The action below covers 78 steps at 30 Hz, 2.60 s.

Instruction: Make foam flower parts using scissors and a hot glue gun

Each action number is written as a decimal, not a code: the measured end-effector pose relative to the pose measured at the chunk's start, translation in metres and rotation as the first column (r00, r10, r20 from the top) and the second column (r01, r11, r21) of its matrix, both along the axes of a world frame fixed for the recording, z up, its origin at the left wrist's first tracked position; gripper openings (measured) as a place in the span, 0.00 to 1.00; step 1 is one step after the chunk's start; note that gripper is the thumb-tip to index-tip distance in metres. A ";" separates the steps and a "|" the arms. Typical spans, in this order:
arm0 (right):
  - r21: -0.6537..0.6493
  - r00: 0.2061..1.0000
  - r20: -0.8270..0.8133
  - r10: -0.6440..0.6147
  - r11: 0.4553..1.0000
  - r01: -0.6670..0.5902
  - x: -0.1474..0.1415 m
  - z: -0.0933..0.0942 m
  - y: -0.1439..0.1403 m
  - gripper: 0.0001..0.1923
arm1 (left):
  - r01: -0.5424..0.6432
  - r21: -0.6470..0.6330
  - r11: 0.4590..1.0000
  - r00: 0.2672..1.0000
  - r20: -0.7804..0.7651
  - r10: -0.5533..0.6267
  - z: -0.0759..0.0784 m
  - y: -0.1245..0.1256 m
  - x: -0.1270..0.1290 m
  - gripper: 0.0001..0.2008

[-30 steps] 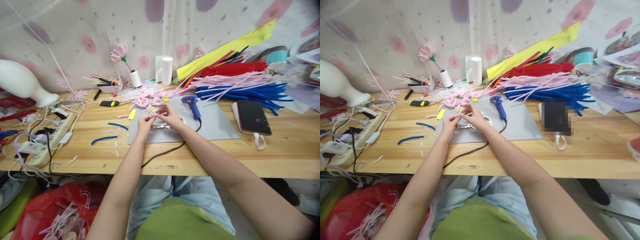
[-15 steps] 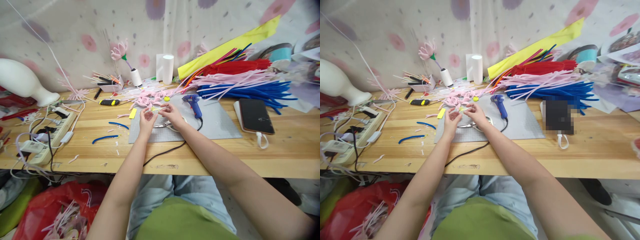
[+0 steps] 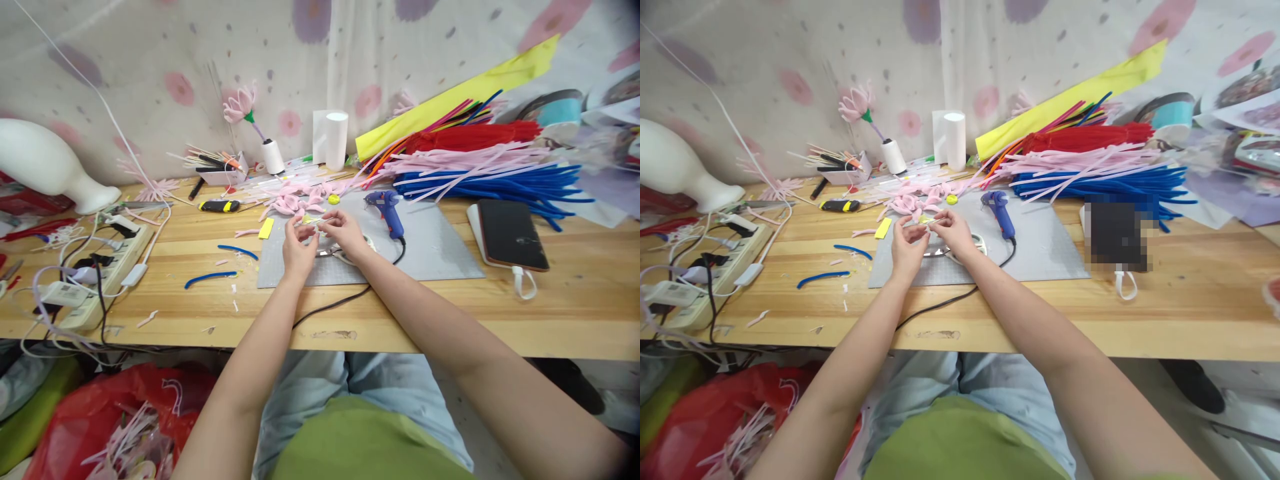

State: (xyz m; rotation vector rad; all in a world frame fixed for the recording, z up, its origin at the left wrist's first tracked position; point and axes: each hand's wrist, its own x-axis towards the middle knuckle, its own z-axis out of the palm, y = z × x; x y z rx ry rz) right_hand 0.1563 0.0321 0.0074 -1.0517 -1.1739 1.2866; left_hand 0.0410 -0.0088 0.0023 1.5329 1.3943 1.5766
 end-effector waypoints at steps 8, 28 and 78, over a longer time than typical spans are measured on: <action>-0.016 0.999 0.037 -0.010 1.000 0.011 0.000 0.002 -0.002 0.13 | -0.070 -0.128 0.989 0.990 0.116 0.085 -0.001 0.003 0.003 0.25; 0.596 0.625 0.730 -0.277 0.705 -0.384 0.016 0.009 -0.010 0.22 | -0.017 -0.323 0.946 0.909 0.388 0.149 0.006 0.007 -0.004 0.26; -0.035 0.670 0.691 0.272 0.938 -0.345 0.104 0.067 -0.008 0.12 | -0.060 -0.347 0.936 0.896 0.395 0.203 0.005 0.010 -0.012 0.27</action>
